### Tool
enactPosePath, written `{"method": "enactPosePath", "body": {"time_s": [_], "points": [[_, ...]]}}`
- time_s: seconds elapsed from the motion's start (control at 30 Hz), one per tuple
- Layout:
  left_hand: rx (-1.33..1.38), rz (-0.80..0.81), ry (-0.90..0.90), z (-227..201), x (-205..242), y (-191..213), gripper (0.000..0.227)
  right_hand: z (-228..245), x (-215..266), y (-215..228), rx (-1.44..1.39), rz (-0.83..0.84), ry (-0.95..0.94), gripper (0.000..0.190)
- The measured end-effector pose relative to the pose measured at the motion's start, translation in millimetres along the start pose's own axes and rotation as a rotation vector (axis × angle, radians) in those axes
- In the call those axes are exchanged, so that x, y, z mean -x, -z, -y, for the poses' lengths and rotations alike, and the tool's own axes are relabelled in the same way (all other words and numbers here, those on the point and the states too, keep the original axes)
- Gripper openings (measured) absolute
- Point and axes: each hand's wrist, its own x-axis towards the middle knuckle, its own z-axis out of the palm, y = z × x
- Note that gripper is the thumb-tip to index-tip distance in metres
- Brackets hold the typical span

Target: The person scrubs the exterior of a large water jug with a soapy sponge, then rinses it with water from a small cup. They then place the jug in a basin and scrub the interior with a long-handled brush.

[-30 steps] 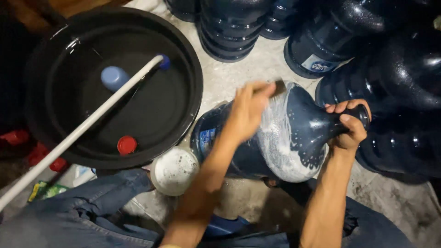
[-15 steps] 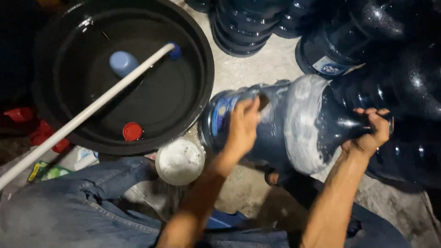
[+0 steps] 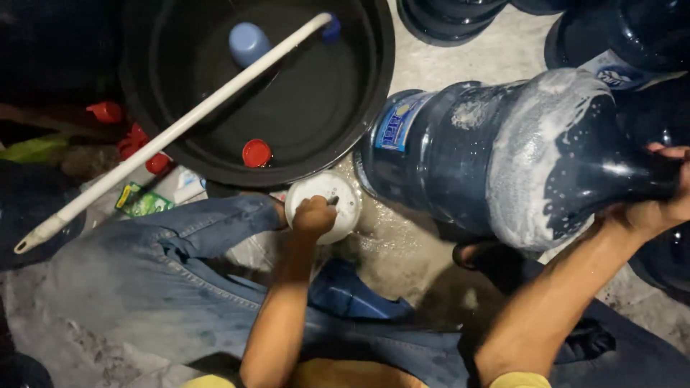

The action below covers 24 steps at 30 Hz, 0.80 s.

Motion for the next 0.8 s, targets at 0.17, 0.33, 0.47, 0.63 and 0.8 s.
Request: {"method": "enactPosePath", "body": {"time_s": [0.17,0.33,0.47,0.63,0.8], "points": [[0.063,0.099,0.156,-28,0,16,0.035,22,10,-12,-0.116,-0.097,0.028,0.013],[-0.059,-0.165,-0.008,-21,-1,-4,0.020,37,12,-3,-0.188,-0.259,-0.037,0.008],[0.170,0.116,0.061,-110,47,132,0.045,43,14,3,-0.233,-0.397,-0.129,0.010],[0.799,-0.168,-0.596,-207,67,141,0.051,38,14,7,-0.244,-0.351,-0.121,0.008],[0.607,-0.326,-0.643,-273,75,169,0.046,36,18,3,-0.299,-0.255,-0.132,0.013]]}}
